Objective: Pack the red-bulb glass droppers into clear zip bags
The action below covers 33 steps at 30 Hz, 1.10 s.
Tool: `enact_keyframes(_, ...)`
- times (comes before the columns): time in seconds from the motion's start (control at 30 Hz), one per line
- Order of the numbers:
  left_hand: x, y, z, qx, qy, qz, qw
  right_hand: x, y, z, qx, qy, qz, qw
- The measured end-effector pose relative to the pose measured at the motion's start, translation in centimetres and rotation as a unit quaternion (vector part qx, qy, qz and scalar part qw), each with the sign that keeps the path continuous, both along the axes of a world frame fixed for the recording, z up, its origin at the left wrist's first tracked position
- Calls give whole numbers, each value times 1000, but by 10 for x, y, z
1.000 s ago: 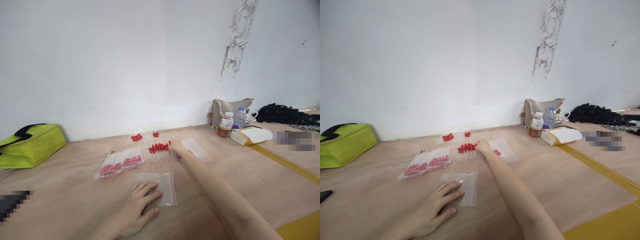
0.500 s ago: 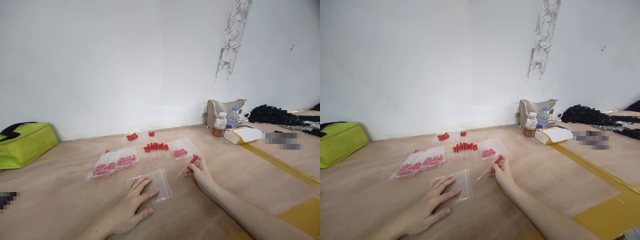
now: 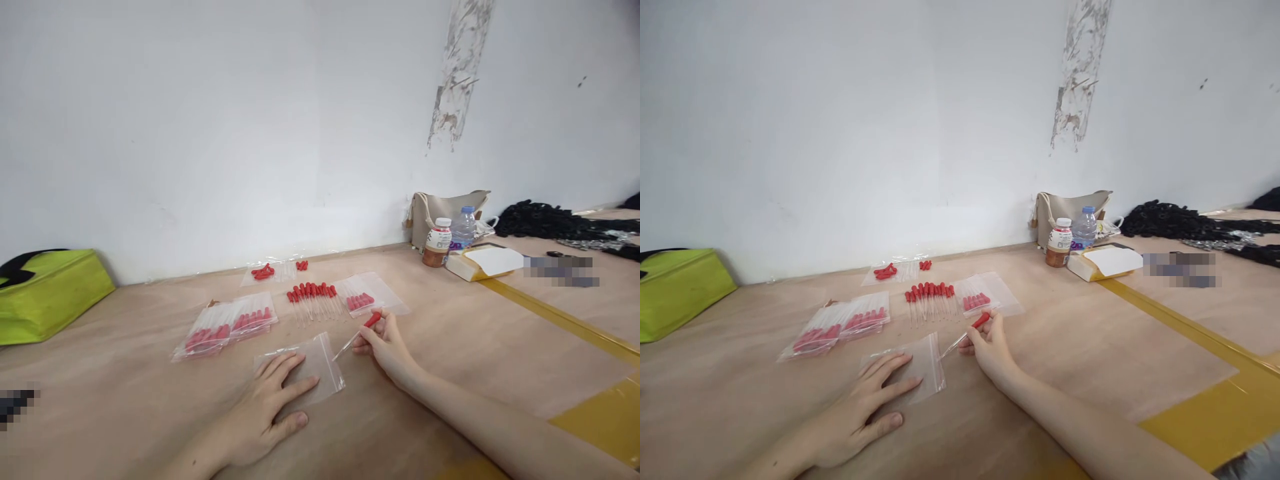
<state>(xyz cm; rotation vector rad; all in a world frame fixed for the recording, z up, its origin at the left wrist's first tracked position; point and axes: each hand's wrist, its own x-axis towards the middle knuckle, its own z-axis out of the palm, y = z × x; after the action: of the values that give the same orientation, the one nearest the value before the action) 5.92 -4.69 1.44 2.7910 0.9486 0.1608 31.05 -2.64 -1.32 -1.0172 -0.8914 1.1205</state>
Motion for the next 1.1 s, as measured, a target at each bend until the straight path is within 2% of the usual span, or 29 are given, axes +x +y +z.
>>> enact_keyframes(0.1,1,-1,2,-8,-2,-2,1000,-3,-4,1,2,-1,11,1000)
enact_keyframes(0.27,7,-3,-1,-33,-36,11,999,-5,-7,-1,11,-17,101,995)
enact_keyframes(0.37,11,-5,-3,-41,-68,28,996,-2,-8,-1,17,-69,139,988)
enact_keyframes(0.5,11,-6,-4,-45,-84,45,994,4,-11,2,26,-152,228,961)
enact_keyframes(0.7,12,-5,-4,-46,-91,18,995,4,-17,6,27,-71,387,919)
enact_keyframes(0.8,10,-2,-3,-54,-91,5,994,3,-17,4,30,-68,400,913)
enact_keyframes(0.97,-3,4,2,-78,-78,-6,994,11,-12,5,-6,-104,359,927)
enact_keyframes(1.03,-8,6,3,-81,-84,-6,993,15,-12,9,-7,-138,371,918)
enact_keyframes(1.1,-11,7,3,-82,-94,-6,992,19,-14,16,22,-191,396,898)
